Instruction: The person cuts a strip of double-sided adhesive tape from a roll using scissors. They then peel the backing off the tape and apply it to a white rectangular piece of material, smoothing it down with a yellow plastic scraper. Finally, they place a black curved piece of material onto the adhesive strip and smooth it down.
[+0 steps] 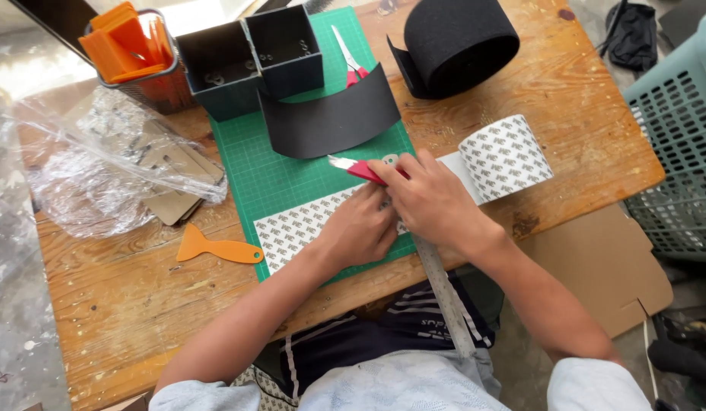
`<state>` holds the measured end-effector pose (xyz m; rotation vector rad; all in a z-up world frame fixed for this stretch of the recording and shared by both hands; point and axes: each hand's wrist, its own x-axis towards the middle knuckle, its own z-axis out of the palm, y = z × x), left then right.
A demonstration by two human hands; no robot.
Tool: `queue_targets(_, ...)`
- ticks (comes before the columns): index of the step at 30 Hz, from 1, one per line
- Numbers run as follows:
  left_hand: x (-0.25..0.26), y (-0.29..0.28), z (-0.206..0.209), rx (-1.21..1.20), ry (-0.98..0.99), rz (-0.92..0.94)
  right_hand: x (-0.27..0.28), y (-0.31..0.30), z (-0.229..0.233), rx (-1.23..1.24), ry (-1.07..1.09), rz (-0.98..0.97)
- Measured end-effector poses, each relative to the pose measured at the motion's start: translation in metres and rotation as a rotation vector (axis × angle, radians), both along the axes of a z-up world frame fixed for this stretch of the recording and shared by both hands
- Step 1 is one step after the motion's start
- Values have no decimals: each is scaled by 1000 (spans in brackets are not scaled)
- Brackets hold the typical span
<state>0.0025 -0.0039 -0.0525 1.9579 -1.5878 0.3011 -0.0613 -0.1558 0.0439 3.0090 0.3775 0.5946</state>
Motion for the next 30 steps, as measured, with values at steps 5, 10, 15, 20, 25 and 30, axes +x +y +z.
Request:
queue_targets(5, -3, 0, 6, -48, -52, 36, 41, -6, 5, 21, 137, 141)
queue_targets(10, -3, 6, 38, -70, -22, 20, 10, -11, 45, 132, 406, -19)
queue_targets(15, -5, 10, 52, -26, 75, -23, -13, -25, 24, -43, 267, -390)
queue_targets(20, -7, 10, 50, -35, 71, -22, 34, -30, -22, 35, 148, -422)
queue_targets(25, -5, 11, 48, -32, 69, -24, 79, -34, -53, 140, 65, -515)
queue_targets(30, -5, 11, 50, -40, 60, -16, 83, -35, -51, 149, 21, -518)
